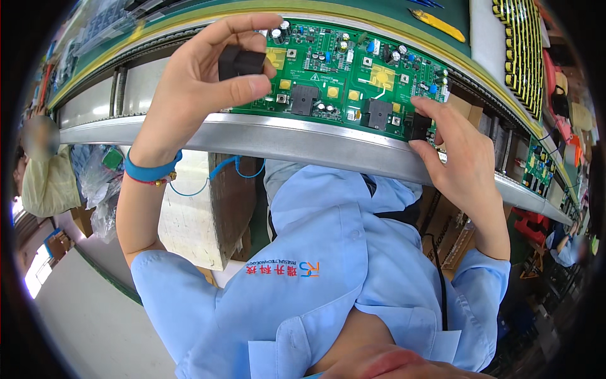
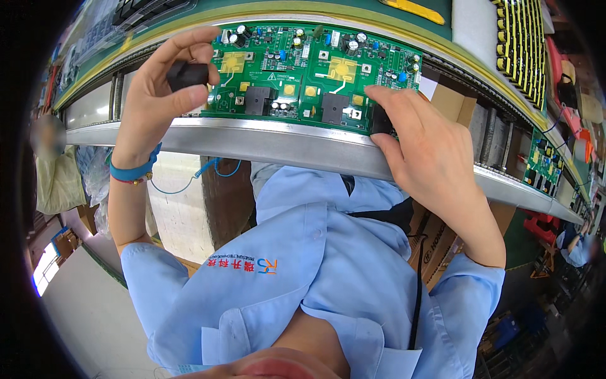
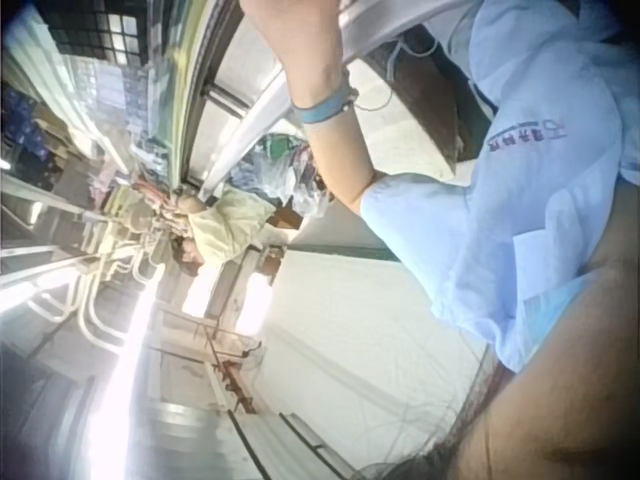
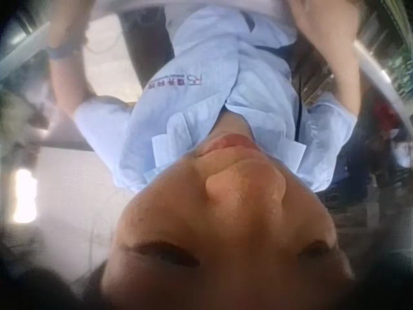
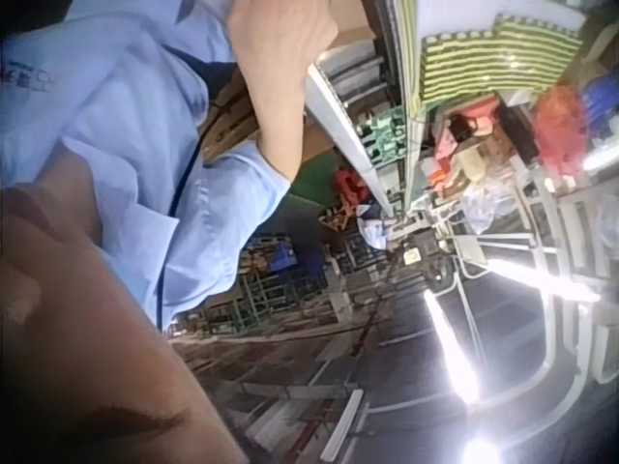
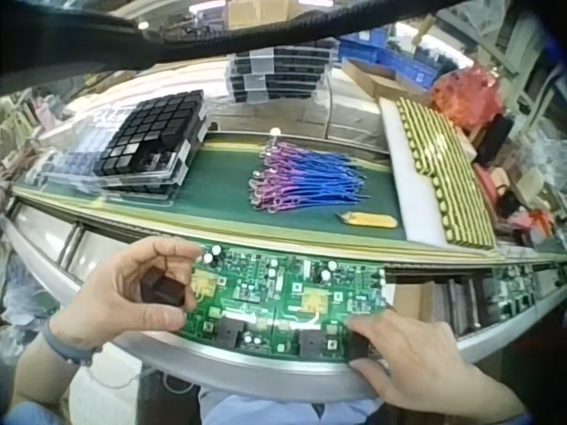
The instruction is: Assemble electronic components onto a printed circuit board on a production line.
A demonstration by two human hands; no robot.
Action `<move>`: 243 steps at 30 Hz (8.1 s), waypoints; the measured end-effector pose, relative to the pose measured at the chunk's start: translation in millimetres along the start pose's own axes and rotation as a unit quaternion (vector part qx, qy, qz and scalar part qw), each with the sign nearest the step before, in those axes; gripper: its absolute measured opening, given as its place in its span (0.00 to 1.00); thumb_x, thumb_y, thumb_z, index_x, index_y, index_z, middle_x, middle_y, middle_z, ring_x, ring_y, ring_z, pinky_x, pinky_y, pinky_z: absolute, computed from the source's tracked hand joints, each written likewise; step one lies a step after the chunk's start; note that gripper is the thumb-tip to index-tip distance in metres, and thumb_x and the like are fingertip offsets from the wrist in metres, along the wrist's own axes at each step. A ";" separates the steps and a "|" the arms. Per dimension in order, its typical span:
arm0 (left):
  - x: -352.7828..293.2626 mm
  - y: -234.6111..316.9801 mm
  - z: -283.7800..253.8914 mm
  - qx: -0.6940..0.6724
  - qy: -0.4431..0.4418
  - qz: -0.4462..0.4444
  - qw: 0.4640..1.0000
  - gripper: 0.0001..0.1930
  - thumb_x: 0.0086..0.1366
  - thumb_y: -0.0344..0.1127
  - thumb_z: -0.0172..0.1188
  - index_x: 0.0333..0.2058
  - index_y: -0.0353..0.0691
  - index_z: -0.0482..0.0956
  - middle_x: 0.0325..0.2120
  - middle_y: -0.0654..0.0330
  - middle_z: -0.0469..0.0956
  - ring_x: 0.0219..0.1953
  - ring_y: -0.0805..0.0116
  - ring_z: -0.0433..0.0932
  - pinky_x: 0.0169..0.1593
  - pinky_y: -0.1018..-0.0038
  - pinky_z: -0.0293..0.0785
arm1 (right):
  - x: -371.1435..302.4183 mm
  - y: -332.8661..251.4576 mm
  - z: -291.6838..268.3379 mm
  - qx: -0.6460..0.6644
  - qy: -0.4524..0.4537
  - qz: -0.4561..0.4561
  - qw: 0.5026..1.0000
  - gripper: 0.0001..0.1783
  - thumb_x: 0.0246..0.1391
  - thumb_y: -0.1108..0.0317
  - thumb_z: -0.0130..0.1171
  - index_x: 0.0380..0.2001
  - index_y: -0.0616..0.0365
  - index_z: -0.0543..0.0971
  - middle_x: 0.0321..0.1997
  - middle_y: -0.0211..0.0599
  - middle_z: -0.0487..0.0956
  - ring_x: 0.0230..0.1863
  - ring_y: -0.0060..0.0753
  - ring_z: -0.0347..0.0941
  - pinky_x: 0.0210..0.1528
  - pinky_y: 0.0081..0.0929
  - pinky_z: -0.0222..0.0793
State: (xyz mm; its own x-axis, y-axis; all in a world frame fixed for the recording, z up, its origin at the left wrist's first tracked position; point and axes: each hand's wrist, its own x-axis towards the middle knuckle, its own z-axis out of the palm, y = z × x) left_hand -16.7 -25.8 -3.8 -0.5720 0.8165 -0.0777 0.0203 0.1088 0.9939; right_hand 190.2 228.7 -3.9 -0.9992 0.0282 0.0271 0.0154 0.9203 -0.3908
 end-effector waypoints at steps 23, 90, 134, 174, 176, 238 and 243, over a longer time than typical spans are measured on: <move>-11.1 -1.9 -13.9 0.525 -0.099 0.160 0.830 0.22 0.49 0.27 0.68 0.45 0.41 0.78 0.42 0.60 0.77 0.41 0.61 0.73 0.48 0.68 0.67 | 0.1 19.6 -14.2 0.117 0.062 0.062 0.989 0.27 0.46 0.77 0.67 0.53 0.56 0.77 0.52 0.36 0.79 0.25 0.19 0.67 0.27 0.16 0.64; 235.7 16.5 32.7 0.168 0.117 0.269 0.941 0.06 0.66 0.27 0.56 0.40 0.34 0.75 0.25 0.68 0.70 0.28 0.79 0.67 0.35 0.82 0.68 | -5.2 99.2 -21.3 -0.066 0.126 0.044 0.989 0.16 0.49 0.69 0.65 0.43 0.55 0.78 0.39 0.34 0.74 0.40 0.39 0.75 0.38 0.32 0.72; 165.3 6.5 105.8 0.528 -0.172 0.446 0.702 0.14 0.51 0.29 0.64 0.39 0.41 0.80 0.40 0.62 0.77 0.43 0.64 0.76 0.51 0.71 0.65 | -1.4 145.3 -42.3 0.363 0.172 0.101 0.910 0.12 0.58 0.72 0.61 0.46 0.58 0.81 0.51 0.28 0.76 0.38 0.13 0.75 0.35 0.11 0.69; 103.6 21.4 13.7 0.628 -0.135 0.333 0.690 0.03 0.52 0.30 0.57 0.22 0.40 0.74 0.24 0.59 0.67 0.33 0.62 0.70 0.49 0.64 0.61 | 42.1 71.9 -41.0 0.310 0.053 -0.006 0.949 0.15 0.58 0.77 0.55 0.49 0.65 0.78 0.56 0.39 0.73 0.49 0.22 0.73 0.45 0.13 0.67; 104.7 20.4 15.1 0.624 -0.137 0.344 0.688 0.02 0.52 0.29 0.57 0.23 0.40 0.74 0.24 0.59 0.67 0.34 0.62 0.70 0.50 0.64 0.61 | 47.2 59.3 -40.1 0.322 0.053 0.007 0.945 0.15 0.57 0.79 0.55 0.48 0.65 0.79 0.55 0.39 0.74 0.48 0.22 0.73 0.44 0.14 0.67; 83.7 5.2 -16.1 0.518 0.085 0.447 0.724 0.03 0.54 0.32 0.65 0.27 0.43 0.80 0.34 0.62 0.74 0.42 0.64 0.73 0.62 0.55 0.54 | 93.5 -0.6 -3.7 -0.059 0.003 -0.057 0.997 0.24 0.45 0.78 0.63 0.49 0.56 0.76 0.40 0.41 0.80 0.43 0.46 0.76 0.44 0.39 0.71; 116.5 -17.2 -17.1 0.281 0.166 0.616 0.717 0.04 0.52 0.31 0.66 0.28 0.45 0.81 0.34 0.62 0.75 0.40 0.64 0.74 0.60 0.57 0.56 | 93.4 -38.7 -1.2 -0.043 0.033 -0.191 0.980 0.18 0.45 0.78 0.59 0.43 0.58 0.81 0.44 0.39 0.82 0.42 0.41 0.79 0.44 0.35 0.75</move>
State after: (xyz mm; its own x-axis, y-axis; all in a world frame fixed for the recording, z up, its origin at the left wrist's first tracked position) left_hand -97.7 57.8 -28.6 0.0015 0.3203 0.9473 0.9519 -0.2908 0.0968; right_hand 96.4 196.2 14.8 -0.9281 -0.3030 0.2164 -0.3541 0.8979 -0.2616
